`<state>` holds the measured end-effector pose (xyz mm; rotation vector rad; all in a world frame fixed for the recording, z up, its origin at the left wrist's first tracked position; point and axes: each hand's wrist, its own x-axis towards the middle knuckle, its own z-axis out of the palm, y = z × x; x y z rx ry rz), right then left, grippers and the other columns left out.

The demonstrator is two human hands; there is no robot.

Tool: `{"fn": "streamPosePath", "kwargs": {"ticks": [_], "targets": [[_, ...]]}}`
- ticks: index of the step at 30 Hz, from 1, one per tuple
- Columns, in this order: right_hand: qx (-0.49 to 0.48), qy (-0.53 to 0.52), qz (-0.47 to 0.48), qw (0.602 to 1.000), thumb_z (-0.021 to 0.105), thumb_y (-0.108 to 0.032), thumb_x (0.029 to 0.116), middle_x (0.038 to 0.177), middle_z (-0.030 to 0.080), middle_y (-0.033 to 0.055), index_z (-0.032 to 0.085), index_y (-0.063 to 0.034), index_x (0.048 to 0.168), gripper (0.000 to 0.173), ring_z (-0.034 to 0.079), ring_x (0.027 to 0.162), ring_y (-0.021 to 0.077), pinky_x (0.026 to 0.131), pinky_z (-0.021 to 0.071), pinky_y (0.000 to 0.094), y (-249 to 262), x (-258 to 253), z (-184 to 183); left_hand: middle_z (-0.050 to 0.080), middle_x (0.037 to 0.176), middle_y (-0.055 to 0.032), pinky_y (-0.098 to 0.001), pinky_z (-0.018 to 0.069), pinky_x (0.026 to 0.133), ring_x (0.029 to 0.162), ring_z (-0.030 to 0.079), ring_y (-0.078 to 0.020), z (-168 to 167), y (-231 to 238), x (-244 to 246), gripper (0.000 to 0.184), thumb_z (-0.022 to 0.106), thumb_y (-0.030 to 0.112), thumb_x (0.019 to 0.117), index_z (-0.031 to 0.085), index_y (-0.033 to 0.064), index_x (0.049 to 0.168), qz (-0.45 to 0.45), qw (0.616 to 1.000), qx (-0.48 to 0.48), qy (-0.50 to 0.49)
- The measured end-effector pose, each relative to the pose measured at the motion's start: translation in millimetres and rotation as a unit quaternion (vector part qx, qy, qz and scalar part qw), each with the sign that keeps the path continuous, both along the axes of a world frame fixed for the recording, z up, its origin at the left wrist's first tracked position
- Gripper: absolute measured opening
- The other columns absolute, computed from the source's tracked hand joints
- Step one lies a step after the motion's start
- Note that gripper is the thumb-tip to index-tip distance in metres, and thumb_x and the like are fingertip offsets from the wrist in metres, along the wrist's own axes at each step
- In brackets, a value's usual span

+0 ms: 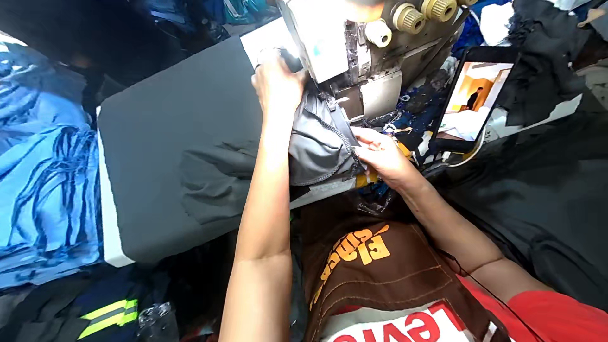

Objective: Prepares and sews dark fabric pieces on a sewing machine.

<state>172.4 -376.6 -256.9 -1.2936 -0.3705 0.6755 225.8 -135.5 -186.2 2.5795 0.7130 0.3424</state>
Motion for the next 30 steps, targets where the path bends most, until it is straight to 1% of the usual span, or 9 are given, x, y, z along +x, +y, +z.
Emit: {"fn": "streamPosePath", "kwargs": {"ticks": [2,5,7,9,12,16,20,26,30], "targets": [[-0.008,-0.017,0.011,1.0,0.059,0.0,0.0993,0.108,0.073,0.0071,0.061,-0.0025,0.137,0.038,0.066,0.076,0.0055,0.065,0.0563,0.0212,-0.1,0.7,-0.3,0.058,0.137,-0.0217,-0.0606,0.0422,0.103,0.123,0.058,-0.0374,4.9,-2.8,-20.4,0.059,0.077,0.021,0.0814,0.058,0.0013,0.134,-0.006,0.995,0.016,-0.1],[-0.006,-0.023,0.02,1.0,0.061,0.001,0.0984,0.102,0.074,0.0069,0.066,-0.0007,0.128,0.03,0.068,0.077,0.0066,0.066,0.058,0.0225,-2.0,-0.7,-1.7,0.065,0.123,-0.0203,-0.0502,0.0446,0.104,0.119,0.06,-0.0307,8.3,-23.3,-76.2,0.028,0.067,0.011,0.0942,0.065,-0.0014,0.12,-0.188,0.94,0.075,-0.273],[0.008,-0.02,0.033,0.999,0.061,0.0,0.0986,0.095,0.073,0.007,0.067,-0.0008,0.123,0.026,0.066,0.07,0.0072,0.059,0.057,0.0223,-3.3,-1.4,-3.2,0.07,0.115,-0.0176,-0.0546,0.0347,0.113,0.12,0.06,-0.0319,12.7,-45.4,-117.3,0.024,0.059,0.02,0.1023,0.072,0.0015,0.113,-0.368,0.903,0.105,-0.195],[0.03,-0.015,0.048,0.998,0.061,0.0,0.0983,0.093,0.073,0.0076,0.068,-0.0008,0.119,0.022,0.068,0.071,0.0085,0.061,0.0583,0.0232,-3.9,-1.7,-3.5,0.072,0.106,-0.0117,-0.0648,0.0253,0.118,0.116,0.064,-0.0341,11.2,-58.7,-139.5,0.034,0.056,0.037,0.1036,0.075,0.009,0.11,-0.442,0.875,0.188,-0.058],[0.061,0.005,0.053,0.997,0.063,0.002,0.0967,0.082,0.07,0.008,0.069,0.0008,0.109,0.014,0.062,0.058,0.0085,0.05,0.0532,0.0214,-0.7,-6.6,-2.7,0.063,0.083,-0.0102,-0.0571,0.0369,0.109,0.08,0.063,-0.0284,9.2,-68.1,-168.0,0.019,0.063,0.021,0.1003,0.073,0.0058,0.098,-0.41,0.875,0.254,-0.038],[0.08,0.038,0.04,0.995,0.061,0.002,0.0976,0.074,0.067,0.0073,0.067,0.0011,0.106,0.01,0.059,0.053,0.0079,0.049,0.0526,0.0216,2.4,-11.5,-5.3,0.06,0.077,-0.0092,-0.0441,0.0441,0.084,0.076,0.059,-0.0262,8.3,-103.2,-206.2,0.021,0.066,0.02,0.0993,0.071,0.0069,0.085,-0.294,0.911,0.267,-0.11],[0.047,0.029,0.019,0.998,0.062,-0.002,0.0972,0.081,0.069,0.0063,0.069,-0.0023,0.105,0.01,0.059,0.058,0.0068,0.051,0.0512,0.0204,-0.1,-12.7,0.7,0.066,0.076,-0.0078,-0.0397,0.0483,0.07,0.07,0.063,-0.0236,-22.1,-135.0,-216.9,0.02,0.065,0.023,0.0988,0.073,0.009,0.086,-0.267,0.94,0.192,-0.086],[0.022,0.008,0.031,0.999,0.06,-0.004,0.0996,0.081,0.07,0.0067,0.068,-0.0003,0.111,0.014,0.06,0.058,0.007,0.051,0.0509,0.0205,-4.2,-15.9,9.5,0.077,0.1,-0.0009,-0.0399,0.0426,0.086,0.087,0.066,-0.0167,-29.2,-151.8,-217.3,0.015,0.067,0.024,0.0972,0.078,0.0159,0.093,-0.207,0.961,0.134,-0.128],[0.024,-0.007,0.017,1.0,0.06,-0.004,0.099,0.076,0.068,0.0057,0.069,0.0001,0.105,0.011,0.054,0.05,0.0051,0.043,0.0449,0.0182,-4.8,-16.0,9.0,0.074,0.086,-0.0021,-0.0407,0.0434,0.092,0.08,0.067,-0.0157,-33.1,-149.6,-217.8,0.019,0.066,0.025,0.0997,0.075,0.0126,0.089,-0.2,0.961,0.135,-0.136]]}}
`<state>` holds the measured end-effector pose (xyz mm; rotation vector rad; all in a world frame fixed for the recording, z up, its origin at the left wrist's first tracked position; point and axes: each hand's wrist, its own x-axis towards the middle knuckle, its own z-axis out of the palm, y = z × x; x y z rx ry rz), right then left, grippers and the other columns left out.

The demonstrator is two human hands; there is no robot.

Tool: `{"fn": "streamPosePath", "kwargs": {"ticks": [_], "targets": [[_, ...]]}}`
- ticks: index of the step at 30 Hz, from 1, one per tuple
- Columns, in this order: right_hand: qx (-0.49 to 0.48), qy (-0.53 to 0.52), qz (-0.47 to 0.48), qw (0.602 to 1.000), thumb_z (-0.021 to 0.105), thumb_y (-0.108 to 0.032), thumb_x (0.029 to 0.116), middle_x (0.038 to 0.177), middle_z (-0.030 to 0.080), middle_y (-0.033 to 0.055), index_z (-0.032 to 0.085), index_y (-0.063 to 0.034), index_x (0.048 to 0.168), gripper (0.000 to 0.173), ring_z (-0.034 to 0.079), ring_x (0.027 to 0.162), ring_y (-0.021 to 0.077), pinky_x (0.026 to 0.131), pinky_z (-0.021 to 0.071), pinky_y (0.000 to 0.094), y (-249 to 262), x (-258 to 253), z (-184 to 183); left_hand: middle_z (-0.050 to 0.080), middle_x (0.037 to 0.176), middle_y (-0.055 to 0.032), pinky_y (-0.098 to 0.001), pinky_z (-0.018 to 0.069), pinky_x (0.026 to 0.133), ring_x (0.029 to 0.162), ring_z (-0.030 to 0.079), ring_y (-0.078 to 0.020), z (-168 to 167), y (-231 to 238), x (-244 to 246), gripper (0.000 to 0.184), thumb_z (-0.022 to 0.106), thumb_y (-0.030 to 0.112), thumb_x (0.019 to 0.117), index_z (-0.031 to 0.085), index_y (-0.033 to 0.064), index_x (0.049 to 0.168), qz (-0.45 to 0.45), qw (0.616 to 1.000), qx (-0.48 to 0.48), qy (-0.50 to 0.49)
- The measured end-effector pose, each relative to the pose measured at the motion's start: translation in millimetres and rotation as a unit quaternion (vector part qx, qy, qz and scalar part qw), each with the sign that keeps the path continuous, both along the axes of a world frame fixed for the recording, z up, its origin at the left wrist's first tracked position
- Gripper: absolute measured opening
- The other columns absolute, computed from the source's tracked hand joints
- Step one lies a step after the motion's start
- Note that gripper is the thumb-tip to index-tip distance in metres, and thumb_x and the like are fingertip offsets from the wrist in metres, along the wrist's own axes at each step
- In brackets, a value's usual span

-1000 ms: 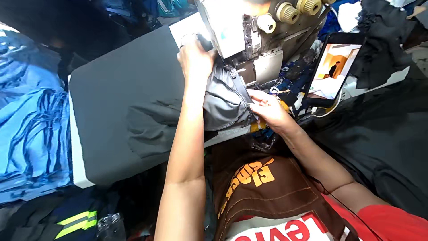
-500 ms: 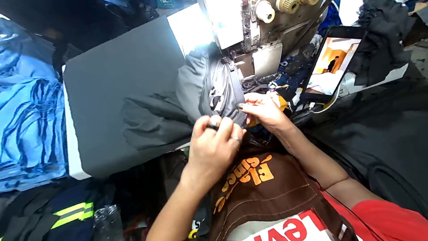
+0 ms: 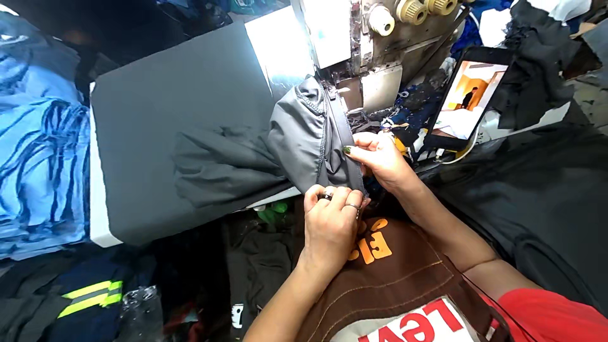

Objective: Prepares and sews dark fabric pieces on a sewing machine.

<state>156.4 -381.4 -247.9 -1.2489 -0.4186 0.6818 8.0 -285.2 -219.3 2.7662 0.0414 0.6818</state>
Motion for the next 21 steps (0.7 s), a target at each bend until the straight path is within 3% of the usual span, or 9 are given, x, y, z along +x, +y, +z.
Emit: {"fn": "streamPosePath", "kwargs": {"ticks": [5,10,13,17,21], "targets": [[-0.013,0.024,-0.007,1.0,0.059,-0.008,0.1006,0.079,0.069,0.0057,0.069,-0.0034,0.107,0.013,0.056,0.052,0.0057,0.046,0.0461,0.0191,3.0,-0.4,1.1,0.071,0.08,-0.003,-0.0384,0.0454,0.086,0.076,0.066,-0.0163,-9.4,-3.5,8.3,0.025,0.065,0.029,0.1006,0.073,0.0105,0.086,-0.003,1.0,-0.013,-0.009],[-0.003,0.004,0.006,1.0,0.063,-0.004,0.0971,0.09,0.071,0.0064,0.068,-0.0035,0.114,0.017,0.067,0.073,0.009,0.066,0.0579,0.0248,1.9,1.3,0.1,0.073,0.083,-0.0031,-0.0402,0.0471,0.085,0.078,0.067,-0.0179,-15.7,-8.2,14.2,0.02,0.067,0.028,0.0977,0.074,0.0108,0.089,-0.028,0.999,-0.023,0.009],[0.005,0.01,-0.004,1.0,0.064,-0.003,0.0969,0.088,0.071,0.0073,0.068,-0.0009,0.11,0.014,0.068,0.072,0.0096,0.066,0.0585,0.0251,3.7,2.5,-3.5,0.073,0.085,-0.0029,-0.0407,0.047,0.086,0.078,0.067,-0.0177,-14.0,-9.0,12.0,0.014,0.069,0.024,0.0953,0.075,0.012,0.091,-0.03,0.999,-0.009,0.034],[0.015,0.025,-0.03,0.999,0.063,-0.003,0.0982,0.09,0.073,0.0056,0.07,0.0009,0.106,0.011,0.07,0.079,0.0087,0.074,0.0598,0.0257,10.1,3.6,-4.8,0.072,0.082,-0.0012,-0.0411,0.044,0.087,0.079,0.066,-0.0166,-12.0,-7.9,14.3,0.01,0.07,0.02,0.0918,0.075,0.0127,0.087,-0.023,0.999,-0.024,0.035],[-0.01,0.011,-0.046,0.999,0.064,-0.005,0.0982,0.089,0.073,0.0048,0.072,-0.0003,0.103,0.011,0.069,0.078,0.0085,0.073,0.0596,0.026,15.4,9.0,-2.3,0.069,0.078,-0.0014,-0.0419,0.0436,0.09,0.079,0.065,-0.0164,-11.3,-6.4,19.5,0.011,0.071,0.019,0.0918,0.075,0.0129,0.083,-0.014,0.999,-0.019,0.026]]}}
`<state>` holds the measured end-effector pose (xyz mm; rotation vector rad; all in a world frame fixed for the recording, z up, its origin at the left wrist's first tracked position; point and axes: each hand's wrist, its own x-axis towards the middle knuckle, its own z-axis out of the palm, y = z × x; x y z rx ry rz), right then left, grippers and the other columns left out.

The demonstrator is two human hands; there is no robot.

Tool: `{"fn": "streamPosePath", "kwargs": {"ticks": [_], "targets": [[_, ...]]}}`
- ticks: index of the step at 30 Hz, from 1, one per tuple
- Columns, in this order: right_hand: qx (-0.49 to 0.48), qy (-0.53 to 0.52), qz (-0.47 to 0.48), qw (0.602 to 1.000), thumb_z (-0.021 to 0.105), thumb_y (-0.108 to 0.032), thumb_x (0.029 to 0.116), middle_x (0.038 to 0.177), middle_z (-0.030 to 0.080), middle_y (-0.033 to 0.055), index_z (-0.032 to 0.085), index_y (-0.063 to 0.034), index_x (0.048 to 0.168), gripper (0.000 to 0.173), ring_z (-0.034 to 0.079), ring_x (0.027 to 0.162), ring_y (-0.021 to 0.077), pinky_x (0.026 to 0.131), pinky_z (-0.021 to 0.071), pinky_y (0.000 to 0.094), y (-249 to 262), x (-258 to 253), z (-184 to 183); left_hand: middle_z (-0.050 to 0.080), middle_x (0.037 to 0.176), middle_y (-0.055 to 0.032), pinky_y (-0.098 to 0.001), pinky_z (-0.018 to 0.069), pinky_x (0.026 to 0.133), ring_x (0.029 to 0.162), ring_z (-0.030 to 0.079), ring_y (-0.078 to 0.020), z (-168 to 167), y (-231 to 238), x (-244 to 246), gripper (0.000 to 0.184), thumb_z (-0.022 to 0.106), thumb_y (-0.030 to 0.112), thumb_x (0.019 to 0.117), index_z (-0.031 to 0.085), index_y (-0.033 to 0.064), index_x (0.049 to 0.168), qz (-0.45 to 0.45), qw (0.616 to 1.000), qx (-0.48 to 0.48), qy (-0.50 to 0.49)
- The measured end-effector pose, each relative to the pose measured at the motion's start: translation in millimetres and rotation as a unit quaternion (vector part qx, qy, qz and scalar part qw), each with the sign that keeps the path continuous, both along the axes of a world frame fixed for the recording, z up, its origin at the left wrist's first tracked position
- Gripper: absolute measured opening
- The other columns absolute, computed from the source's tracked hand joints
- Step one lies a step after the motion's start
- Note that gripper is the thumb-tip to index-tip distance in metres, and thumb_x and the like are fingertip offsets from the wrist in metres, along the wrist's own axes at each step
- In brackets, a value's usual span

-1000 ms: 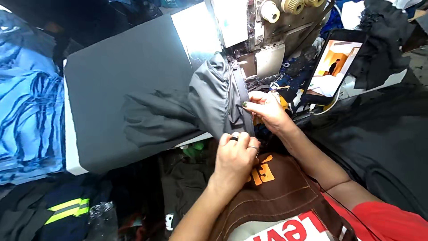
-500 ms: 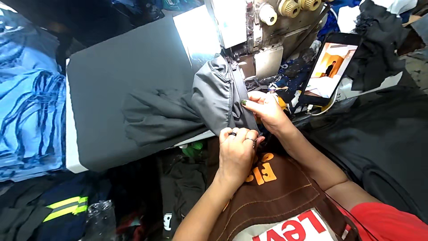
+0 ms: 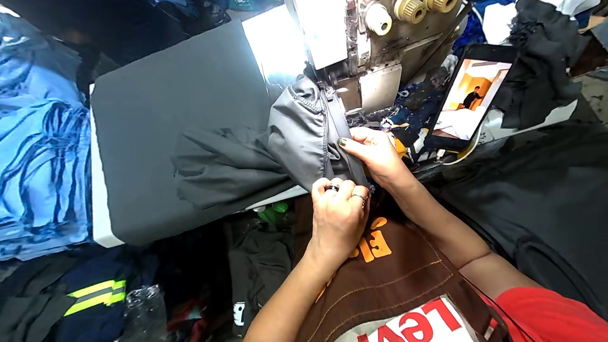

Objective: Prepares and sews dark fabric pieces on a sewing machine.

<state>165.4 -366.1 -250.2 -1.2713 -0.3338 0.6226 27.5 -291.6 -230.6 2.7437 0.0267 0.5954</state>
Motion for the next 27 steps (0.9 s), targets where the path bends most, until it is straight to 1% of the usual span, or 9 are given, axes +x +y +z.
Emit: {"fn": "streamPosePath", "kwargs": {"ticks": [3,7,9,11,13,17,22,23,27], "targets": [[0.003,0.011,0.001,1.0,0.064,-0.006,0.0977,0.088,0.073,0.0054,0.072,0.0009,0.102,0.011,0.069,0.079,0.0086,0.074,0.0589,0.0266,5.9,7.0,-3.8,0.068,0.076,-0.0021,-0.0431,0.0424,0.091,0.08,0.065,-0.0177,0.9,2.9,4.2,0.012,0.071,0.019,0.091,0.075,0.0127,0.081,0.005,1.0,0.015,-0.004],[-0.005,-0.005,-0.004,1.0,0.064,-0.009,0.0988,0.081,0.071,0.0038,0.072,-0.0005,0.096,0.012,0.067,0.074,0.0082,0.07,0.0573,0.0265,12.1,13.0,-6.5,0.067,0.077,-0.0034,-0.0449,0.0407,0.094,0.082,0.064,-0.0197,2.6,3.5,9.0,0.014,0.072,0.019,0.0908,0.074,0.0122,0.079,0.017,0.999,0.03,-0.008],[-0.005,-0.015,-0.003,1.0,0.063,-0.01,0.0994,0.077,0.067,0.0025,0.07,-0.0018,0.091,0.014,0.065,0.07,0.0079,0.067,0.0556,0.0264,13.8,14.8,-7.1,0.067,0.077,-0.0039,-0.0455,0.0406,0.094,0.083,0.064,-0.0205,2.8,2.3,10.7,0.015,0.072,0.02,0.091,0.074,0.0117,0.079,0.025,0.999,0.035,-0.017],[-0.002,-0.018,-0.003,1.0,0.063,-0.01,0.0995,0.078,0.068,0.0033,0.071,-0.0013,0.092,0.014,0.065,0.071,0.0083,0.067,0.0565,0.0268,14.7,16.6,-7.2,0.066,0.075,-0.0037,-0.046,0.0402,0.095,0.083,0.064,-0.0207,3.6,1.1,12.5,0.016,0.073,0.02,0.0908,0.073,0.0116,0.077,0.032,0.999,0.037,-0.023],[-0.002,-0.02,-0.004,1.0,0.063,-0.01,0.0996,0.078,0.068,0.0038,0.07,-0.0013,0.091,0.014,0.066,0.072,0.0088,0.067,0.0564,0.027,15.7,18.3,-7.5,0.066,0.074,-0.003,-0.0466,0.0387,0.097,0.086,0.065,-0.0207,4.7,0.1,14.4,0.017,0.073,0.02,0.0906,0.073,0.0117,0.076,0.037,0.998,0.038,-0.026],[-0.008,-0.028,-0.012,0.999,0.063,-0.01,0.0997,0.074,0.066,0.0023,0.068,-0.0029,0.085,0.017,0.063,0.068,0.0079,0.064,0.0544,0.0257,17.4,21.1,-6.1,0.069,0.078,-0.0025,-0.0483,0.0366,0.101,0.094,0.066,-0.0205,6.6,-0.8,17.5,0.015,0.074,0.019,0.0901,0.074,0.013,0.076,0.047,0.998,0.037,-0.029],[-0.015,-0.026,-0.019,0.999,0.064,-0.01,0.0995,0.077,0.07,0.0028,0.072,-0.0015,0.094,0.013,0.067,0.069,0.0076,0.064,0.0574,0.0257,18.2,23.3,-4.6,0.068,0.078,-0.0031,-0.0498,0.0352,0.102,0.095,0.065,-0.0212,5.7,2.6,22.5,0.013,0.073,0.016,0.089,0.074,0.0123,0.077,0.039,0.998,0.021,-0.035],[-0.015,-0.032,-0.02,0.999,0.064,-0.01,0.0994,0.077,0.07,0.0027,0.072,-0.0016,0.093,0.013,0.067,0.068,0.0075,0.064,0.0572,0.0255,18.4,23.8,-5.1,0.068,0.078,-0.003,-0.0499,0.0353,0.102,0.095,0.065,-0.0213,5.7,3.4,23.4,0.013,0.073,0.016,0.0891,0.074,0.0122,0.077,0.039,0.998,0.022,-0.037],[-0.008,-0.062,-0.025,0.998,0.064,-0.01,0.099,0.073,0.064,0.0004,0.067,-0.0039,0.084,0.017,0.062,0.067,0.0062,0.062,0.0527,0.024,19.7,24.9,-8.5,0.069,0.08,-0.0029,-0.0504,0.0347,0.101,0.095,0.065,-0.0217,7.3,6.1,26.1,0.01,0.072,0.015,0.0893,0.075,0.012,0.08,0.04,0.998,0.02,-0.036]]}}
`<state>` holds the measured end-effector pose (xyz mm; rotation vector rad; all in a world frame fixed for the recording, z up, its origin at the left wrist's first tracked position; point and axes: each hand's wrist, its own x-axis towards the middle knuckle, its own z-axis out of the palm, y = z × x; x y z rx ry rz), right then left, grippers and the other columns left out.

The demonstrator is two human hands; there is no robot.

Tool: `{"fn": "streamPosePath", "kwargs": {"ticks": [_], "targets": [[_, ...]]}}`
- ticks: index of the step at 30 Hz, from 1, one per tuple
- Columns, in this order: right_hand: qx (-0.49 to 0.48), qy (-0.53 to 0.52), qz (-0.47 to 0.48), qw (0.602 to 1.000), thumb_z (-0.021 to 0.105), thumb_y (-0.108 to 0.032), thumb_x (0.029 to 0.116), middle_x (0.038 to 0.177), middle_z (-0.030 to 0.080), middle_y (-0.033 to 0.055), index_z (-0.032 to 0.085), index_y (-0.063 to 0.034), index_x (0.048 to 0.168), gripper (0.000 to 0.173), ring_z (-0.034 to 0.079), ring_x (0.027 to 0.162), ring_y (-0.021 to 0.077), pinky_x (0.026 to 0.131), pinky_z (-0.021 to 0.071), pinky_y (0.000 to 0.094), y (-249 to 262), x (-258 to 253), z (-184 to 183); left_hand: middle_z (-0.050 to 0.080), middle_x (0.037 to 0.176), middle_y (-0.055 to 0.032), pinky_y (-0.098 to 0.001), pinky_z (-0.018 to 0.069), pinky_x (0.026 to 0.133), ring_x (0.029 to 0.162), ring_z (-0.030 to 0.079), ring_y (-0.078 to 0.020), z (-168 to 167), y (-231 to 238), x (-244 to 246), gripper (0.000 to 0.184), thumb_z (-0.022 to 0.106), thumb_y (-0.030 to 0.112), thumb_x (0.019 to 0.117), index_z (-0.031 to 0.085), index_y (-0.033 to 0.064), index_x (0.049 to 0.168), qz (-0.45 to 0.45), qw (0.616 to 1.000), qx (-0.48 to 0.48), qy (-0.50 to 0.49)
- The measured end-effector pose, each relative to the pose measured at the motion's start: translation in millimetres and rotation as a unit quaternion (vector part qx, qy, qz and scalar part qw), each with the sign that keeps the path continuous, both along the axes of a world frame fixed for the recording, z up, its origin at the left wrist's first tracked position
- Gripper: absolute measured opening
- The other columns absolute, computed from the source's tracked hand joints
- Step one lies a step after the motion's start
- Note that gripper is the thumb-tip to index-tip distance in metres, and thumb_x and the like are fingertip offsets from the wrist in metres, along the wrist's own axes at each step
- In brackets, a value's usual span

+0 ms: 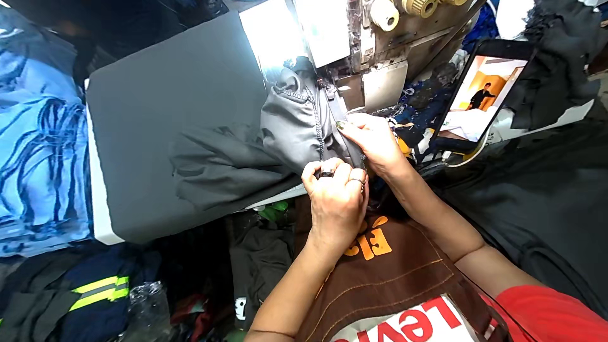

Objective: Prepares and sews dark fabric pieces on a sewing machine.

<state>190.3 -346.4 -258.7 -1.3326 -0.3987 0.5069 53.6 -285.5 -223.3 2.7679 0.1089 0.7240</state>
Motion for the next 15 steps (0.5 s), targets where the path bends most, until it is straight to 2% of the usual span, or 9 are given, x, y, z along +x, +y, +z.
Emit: {"fn": "streamPosePath", "kwargs": {"ticks": [5,9,15], "targets": [[0.0,0.004,-0.004,1.0,0.064,-0.01,0.099,0.075,0.067,0.0012,0.071,-0.0021,0.091,0.013,0.064,0.069,0.0061,0.065,0.0549,0.0242,0.0,0.3,0.7,0.071,0.081,-0.0019,-0.0527,0.033,0.104,0.1,0.066,-0.0225,0.4,1.8,3.5,0.009,0.072,0.014,0.0889,0.076,0.0127,0.081,0.001,1.0,-0.004,-0.003],[0.009,0.006,-0.007,1.0,0.063,-0.009,0.0991,0.074,0.066,0.0012,0.07,-0.0022,0.087,0.015,0.064,0.068,0.0059,0.064,0.0543,0.0238,1.0,-0.2,0.6,0.073,0.086,-0.0022,-0.0545,0.0319,0.107,0.11,0.065,-0.0249,-0.1,2.8,4.4,0.009,0.072,0.014,0.089,0.076,0.0129,0.082,0.007,1.0,-0.002,-0.007],[-0.001,-0.009,-0.008,1.0,0.064,-0.01,0.0989,0.072,0.064,0.0001,0.068,-0.0034,0.084,0.017,0.062,0.066,0.0054,0.063,0.053,0.0238,1.3,0.2,-1.8,0.074,0.09,-0.0028,-0.0559,0.0307,0.107,0.111,0.063,-0.0261,-0.6,5.3,8.9,0.006,0.072,0.013,0.0881,0.077,0.0132,0.085,0.011,1.0,0.001,-0.019]]}}
